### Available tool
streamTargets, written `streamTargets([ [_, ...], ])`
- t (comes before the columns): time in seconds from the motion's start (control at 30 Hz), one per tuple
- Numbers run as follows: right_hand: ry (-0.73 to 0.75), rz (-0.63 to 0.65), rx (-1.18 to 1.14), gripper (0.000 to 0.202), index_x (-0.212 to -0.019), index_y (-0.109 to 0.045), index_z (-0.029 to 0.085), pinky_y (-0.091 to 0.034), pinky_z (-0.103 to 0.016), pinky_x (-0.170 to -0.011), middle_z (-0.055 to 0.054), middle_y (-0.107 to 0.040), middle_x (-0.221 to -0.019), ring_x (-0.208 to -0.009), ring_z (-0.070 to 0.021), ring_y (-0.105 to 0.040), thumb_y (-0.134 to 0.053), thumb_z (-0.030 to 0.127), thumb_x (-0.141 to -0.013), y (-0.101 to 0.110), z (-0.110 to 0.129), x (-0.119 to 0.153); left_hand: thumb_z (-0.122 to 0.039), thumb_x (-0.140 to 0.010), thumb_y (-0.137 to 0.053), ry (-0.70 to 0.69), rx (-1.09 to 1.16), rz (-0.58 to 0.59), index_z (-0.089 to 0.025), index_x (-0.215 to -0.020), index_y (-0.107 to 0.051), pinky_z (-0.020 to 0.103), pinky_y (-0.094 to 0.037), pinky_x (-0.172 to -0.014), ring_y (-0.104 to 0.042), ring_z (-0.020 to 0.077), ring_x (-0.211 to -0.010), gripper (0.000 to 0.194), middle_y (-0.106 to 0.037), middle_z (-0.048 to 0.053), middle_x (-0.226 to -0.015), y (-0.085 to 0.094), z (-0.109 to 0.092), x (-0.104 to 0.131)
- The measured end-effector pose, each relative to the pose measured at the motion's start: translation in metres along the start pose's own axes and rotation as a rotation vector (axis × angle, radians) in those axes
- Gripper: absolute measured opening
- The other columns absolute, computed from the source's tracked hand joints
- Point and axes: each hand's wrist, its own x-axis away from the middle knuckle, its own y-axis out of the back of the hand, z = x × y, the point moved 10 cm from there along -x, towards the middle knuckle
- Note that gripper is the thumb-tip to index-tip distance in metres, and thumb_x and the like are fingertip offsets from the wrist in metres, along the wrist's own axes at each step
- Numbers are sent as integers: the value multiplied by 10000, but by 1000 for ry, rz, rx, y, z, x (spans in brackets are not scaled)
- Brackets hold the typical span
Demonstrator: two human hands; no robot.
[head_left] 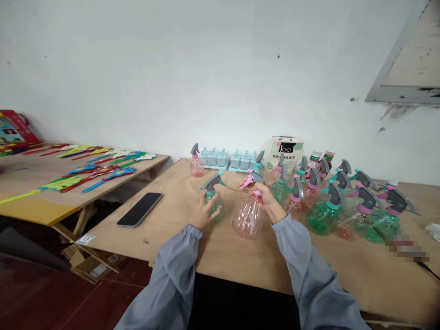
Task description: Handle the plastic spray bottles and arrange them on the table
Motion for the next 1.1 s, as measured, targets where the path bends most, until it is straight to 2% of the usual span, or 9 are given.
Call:
streamTargets([
  [0.1, -25, 33, -29, 144, -606, -548, 220, -410, -222, -458, 72, -461, -448, -461, -102, -466, -633, 269, -500, -5, -2, 2, -467, -926, -552, -3, 17, 10, -267, -1323, -632, 376, -532, -893, -635, 262, -1037, 452, -532, 156, -1273, 0, 0, -1],
  [0.17, -30, 9, -43, 146, -599, -545, 217, -403, -215, -447, 67, -479, -458, -462, -99, -451, -622, 265, -484, -5, -2, 2, -463, -922, -560, 7, 28, 26, -259, -1324, -632, 372, -526, -902, -635, 261, -1037, 456, -531, 156, -1277, -2, 1, -1],
  [0.3, -21, -36, -62, 181, -640, -578, 209, -403, -203, -443, 9, -643, -614, -555, -127, -532, -600, 264, -469, -1, 0, 3, -455, -912, -578, 19, 27, 7, -246, -1309, -642, 363, -523, -897, -633, 260, -1041, 452, -511, 162, -1315, 0, 2, -1],
  [0.53, -2, -13, -2, 230, -702, -623, 211, -455, -229, -517, -10, -661, -678, -715, -184, -636, -640, 317, -498, -5, 1, 4, -464, -914, -569, 14, 16, 33, -248, -1319, -636, 375, -527, -883, -636, 267, -1026, 464, -542, 163, -1266, -2, 2, 0],
  [0.7, 67, -79, 66, 181, -640, -569, 210, -429, -243, -476, 1, -602, -594, -578, -155, -560, -578, 346, -523, 1, 3, 2, -478, -916, -560, 44, 13, 45, -247, -1311, -646, 382, -529, -879, -646, 279, -1022, 466, -545, 174, -1275, -4, 4, 0],
  [0.83, 130, -166, 118, 180, -690, -592, 207, -419, -238, -490, 10, -615, -670, -561, -123, -514, -588, 346, -575, 13, 3, -4, -469, -912, -572, 49, 29, 38, -256, -1336, -625, 379, -522, -901, -640, 274, -1045, 477, -530, 167, -1304, -3, 3, 0],
  [0.9, 237, -231, 218, 183, -762, -610, 221, -452, -258, -550, 16, -630, -744, -594, -126, -527, -611, 339, -622, 21, 9, -4, -464, -912, -576, 44, 27, 28, -259, -1334, -624, 381, -519, -909, -641, 268, -1038, 472, -531, 163, -1298, -2, 2, -1],
  [1.03, 576, -372, 584, 204, -917, -597, 234, -511, -366, -792, -26, -665, -875, -775, -193, -618, -579, 343, -744, 28, 30, 7, -467, -920, -561, 30, 11, 17, -252, -1312, -639, 376, -524, -883, -650, 260, -996, 454, -541, 166, -1260, 1, 0, -2],
  [1.1, 615, -411, 685, 238, -966, -594, 224, -505, -400, -842, -44, -672, -882, -803, -217, -631, -578, 359, -770, 32, 28, 7, -470, -924, -551, 33, 15, 23, -248, -1309, -639, 379, -523, -884, -650, 263, -999, 453, -543, 171, -1253, 1, 1, -2],
])
